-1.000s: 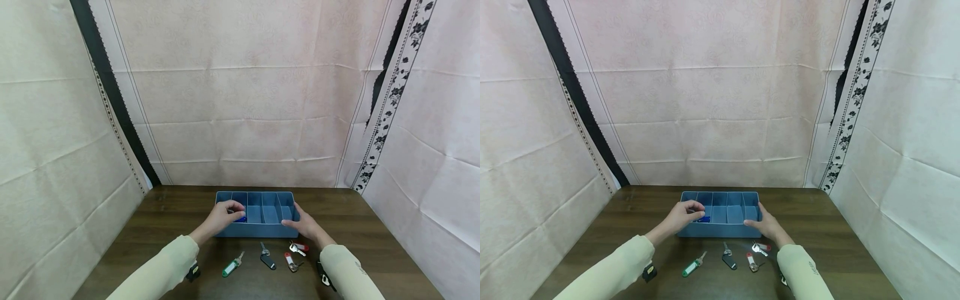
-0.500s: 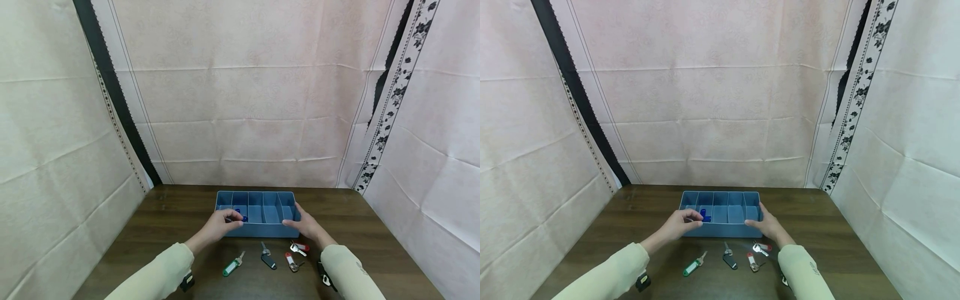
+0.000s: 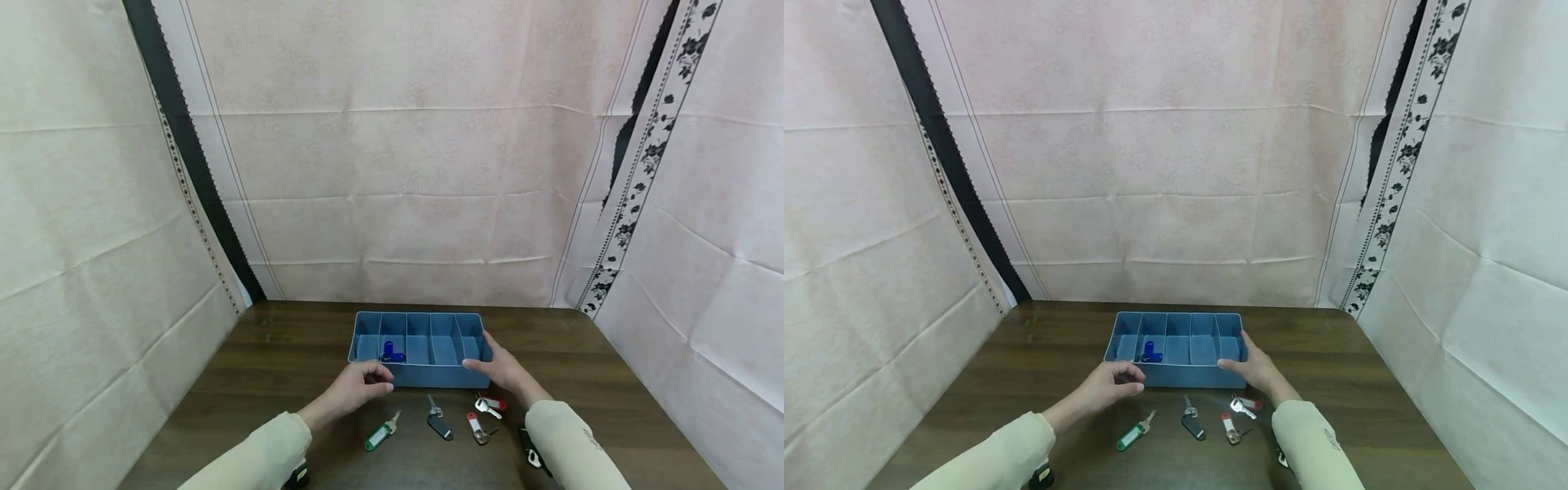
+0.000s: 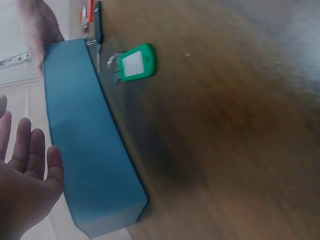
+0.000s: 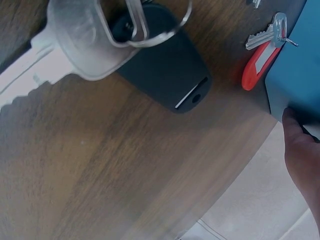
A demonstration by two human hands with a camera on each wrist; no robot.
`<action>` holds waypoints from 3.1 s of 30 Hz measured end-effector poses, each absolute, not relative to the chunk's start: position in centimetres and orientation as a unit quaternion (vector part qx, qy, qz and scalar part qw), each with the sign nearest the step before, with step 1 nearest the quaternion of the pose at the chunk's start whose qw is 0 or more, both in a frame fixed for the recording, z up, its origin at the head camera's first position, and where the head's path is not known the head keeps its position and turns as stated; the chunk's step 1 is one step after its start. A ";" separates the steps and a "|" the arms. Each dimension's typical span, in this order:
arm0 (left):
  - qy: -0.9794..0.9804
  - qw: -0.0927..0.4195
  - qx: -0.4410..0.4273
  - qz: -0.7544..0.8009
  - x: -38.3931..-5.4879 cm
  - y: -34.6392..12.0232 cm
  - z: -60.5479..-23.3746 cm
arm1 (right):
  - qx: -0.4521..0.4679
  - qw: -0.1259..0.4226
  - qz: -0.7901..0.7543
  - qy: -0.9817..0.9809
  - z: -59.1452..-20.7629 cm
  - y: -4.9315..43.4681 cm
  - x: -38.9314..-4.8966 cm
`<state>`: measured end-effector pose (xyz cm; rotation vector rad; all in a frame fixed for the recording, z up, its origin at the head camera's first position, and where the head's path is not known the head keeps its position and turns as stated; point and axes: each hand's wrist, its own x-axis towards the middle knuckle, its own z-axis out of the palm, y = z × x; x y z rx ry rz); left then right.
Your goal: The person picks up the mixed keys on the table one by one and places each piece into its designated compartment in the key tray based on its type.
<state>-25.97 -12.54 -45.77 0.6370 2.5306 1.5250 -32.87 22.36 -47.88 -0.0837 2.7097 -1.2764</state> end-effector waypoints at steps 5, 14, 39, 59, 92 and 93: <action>0.842 0.070 0.213 0.492 -25.8 -12.6 -46.6 | -0.027 0.074 -0.425 0.902 -47.9 22.4 -32.9; 0.850 0.079 0.228 0.468 -25.5 -12.9 -47.8 | -0.022 0.077 -0.427 0.901 -47.8 22.3 -32.8; 0.847 0.134 0.269 0.439 -25.6 -13.6 -50.4 | -0.020 0.081 -0.438 0.895 -47.7 22.2 -32.6; 0.861 0.097 0.301 0.399 -26.0 -13.3 -51.7 | -0.024 0.084 -0.438 0.895 -47.5 22.2 -32.5; 0.875 0.064 0.338 0.341 -26.1 -12.6 -51.6 | -0.028 0.082 -0.438 0.895 -47.5 22.3 -32.5; 0.875 0.064 0.338 0.341 -26.1 -12.6 -51.6 | -0.028 0.082 -0.438 0.895 -47.6 22.3 -32.5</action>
